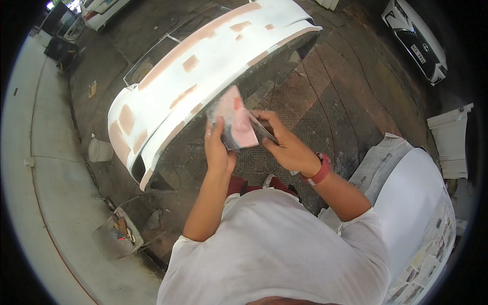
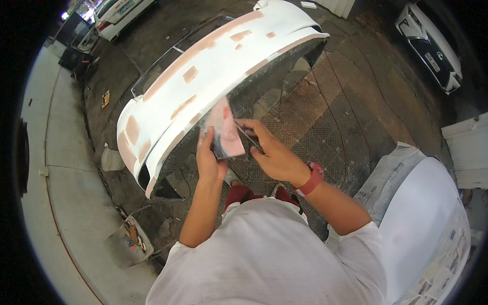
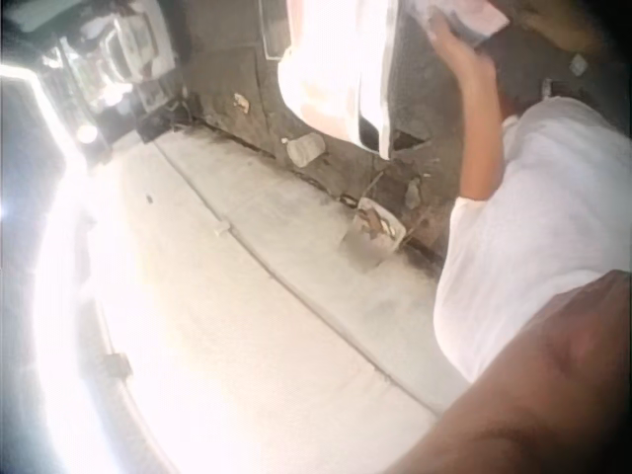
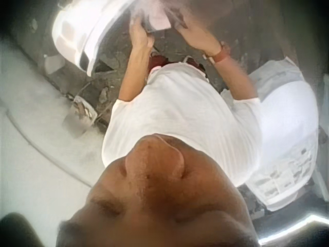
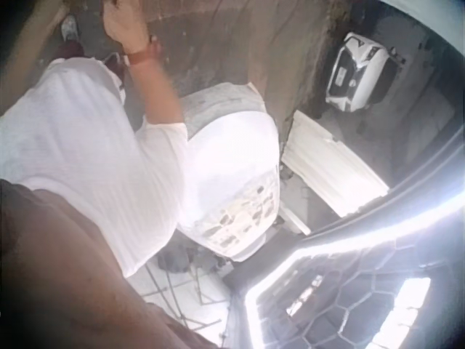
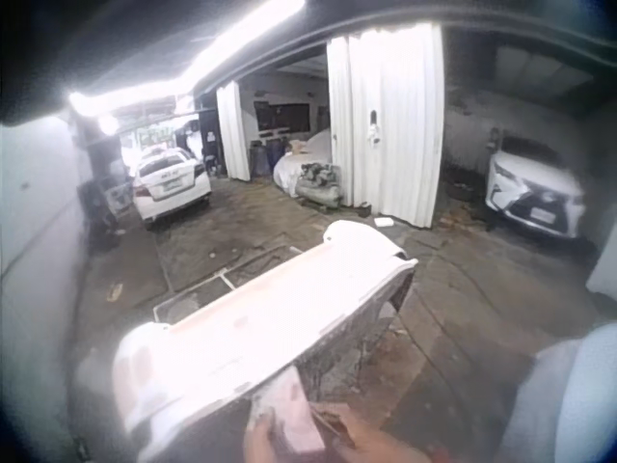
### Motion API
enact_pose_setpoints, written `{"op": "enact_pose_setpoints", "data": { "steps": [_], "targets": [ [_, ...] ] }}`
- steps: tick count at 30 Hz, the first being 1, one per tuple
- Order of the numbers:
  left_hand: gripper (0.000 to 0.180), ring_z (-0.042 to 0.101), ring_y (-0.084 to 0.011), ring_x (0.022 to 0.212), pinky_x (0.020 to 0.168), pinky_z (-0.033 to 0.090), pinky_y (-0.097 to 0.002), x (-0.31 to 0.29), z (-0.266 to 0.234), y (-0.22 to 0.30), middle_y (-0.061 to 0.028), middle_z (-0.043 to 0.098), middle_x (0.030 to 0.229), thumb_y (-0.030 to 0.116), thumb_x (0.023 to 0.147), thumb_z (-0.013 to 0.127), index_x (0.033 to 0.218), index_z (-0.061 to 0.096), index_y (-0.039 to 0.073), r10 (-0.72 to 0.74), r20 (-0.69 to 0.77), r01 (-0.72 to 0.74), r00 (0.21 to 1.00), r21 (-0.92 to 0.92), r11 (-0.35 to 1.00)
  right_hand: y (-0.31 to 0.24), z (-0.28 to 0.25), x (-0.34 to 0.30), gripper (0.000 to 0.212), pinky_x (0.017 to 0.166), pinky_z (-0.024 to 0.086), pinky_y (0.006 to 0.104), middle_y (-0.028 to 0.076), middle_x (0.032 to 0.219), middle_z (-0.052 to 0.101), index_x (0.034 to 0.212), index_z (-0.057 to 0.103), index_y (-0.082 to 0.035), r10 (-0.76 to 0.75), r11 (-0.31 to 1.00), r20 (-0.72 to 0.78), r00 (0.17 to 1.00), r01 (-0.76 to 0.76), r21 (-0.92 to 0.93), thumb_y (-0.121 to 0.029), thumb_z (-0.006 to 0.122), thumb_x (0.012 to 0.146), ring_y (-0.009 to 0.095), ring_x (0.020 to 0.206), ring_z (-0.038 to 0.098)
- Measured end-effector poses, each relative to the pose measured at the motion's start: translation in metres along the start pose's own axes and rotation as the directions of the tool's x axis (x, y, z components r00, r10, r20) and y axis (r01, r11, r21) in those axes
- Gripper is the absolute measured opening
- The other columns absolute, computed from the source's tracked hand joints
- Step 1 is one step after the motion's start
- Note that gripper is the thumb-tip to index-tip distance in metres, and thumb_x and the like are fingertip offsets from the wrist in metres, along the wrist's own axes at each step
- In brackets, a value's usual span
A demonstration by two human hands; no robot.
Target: The person mixes a white paste and a red hardener on two metal putty knives, then spreads the combined filler onto a white car bumper. The person repeatedly scrapes and smooths the filler across the bumper surface.
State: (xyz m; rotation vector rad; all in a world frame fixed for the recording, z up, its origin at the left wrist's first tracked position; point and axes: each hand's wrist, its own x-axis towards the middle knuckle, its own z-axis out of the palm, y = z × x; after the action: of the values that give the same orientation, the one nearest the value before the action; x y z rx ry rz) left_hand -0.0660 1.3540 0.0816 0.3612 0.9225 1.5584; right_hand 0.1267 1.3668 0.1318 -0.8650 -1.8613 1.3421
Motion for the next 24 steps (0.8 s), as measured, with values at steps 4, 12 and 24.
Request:
{"op": "enact_pose_setpoints", "data": {
  "steps": [4,12,24],
  "targets": [
    [0.053,0.056,-0.0229,0.132,0.111,0.046,-0.0380,-0.010,0.022,-0.019,-0.0135,0.056,0.146,0.022,0.109,0.058,0.154,0.042,-0.001,0.211,-0.039,-0.205,0.977,0.119,0.972,-0.003,-0.033,-0.034,0.050,0.110,0.047,0.0376,0.011,0.134,0.063,0.148,0.050,0.002,0.374,0.529,-0.044,0.927,-0.174,0.831,0.001,0.056,0.098,0.022,0.124,0.063],
    [0.050,0.061,-0.0203,0.126,0.108,0.050,-0.0361,-0.038,0.039,-0.019,-0.0114,0.061,0.141,0.022,0.108,0.062,0.153,0.048,0.005,0.007,0.112,-0.016,0.994,0.075,0.997,0.012,-0.094,-0.067,0.042,0.089,0.058,0.0285,0.008,0.122,0.072,0.138,0.060,0.002,0.347,0.909,-0.183,0.920,-0.281,0.308,-0.008,0.069,0.098,0.013,0.106,0.070],
    [0.060,0.056,-0.0231,0.132,0.112,0.046,-0.0384,-0.056,0.043,-0.027,-0.0123,0.058,0.146,0.034,0.109,0.060,0.159,0.039,0.006,-0.059,0.187,0.008,0.981,0.263,0.965,-0.008,-0.100,-0.057,0.052,0.109,0.047,0.0440,0.011,0.132,0.065,0.139,0.062,-0.011,-0.060,0.961,-0.205,0.977,0.001,-0.275,0.000,0.066,0.087,0.029,0.124,0.061]
  ]
}}
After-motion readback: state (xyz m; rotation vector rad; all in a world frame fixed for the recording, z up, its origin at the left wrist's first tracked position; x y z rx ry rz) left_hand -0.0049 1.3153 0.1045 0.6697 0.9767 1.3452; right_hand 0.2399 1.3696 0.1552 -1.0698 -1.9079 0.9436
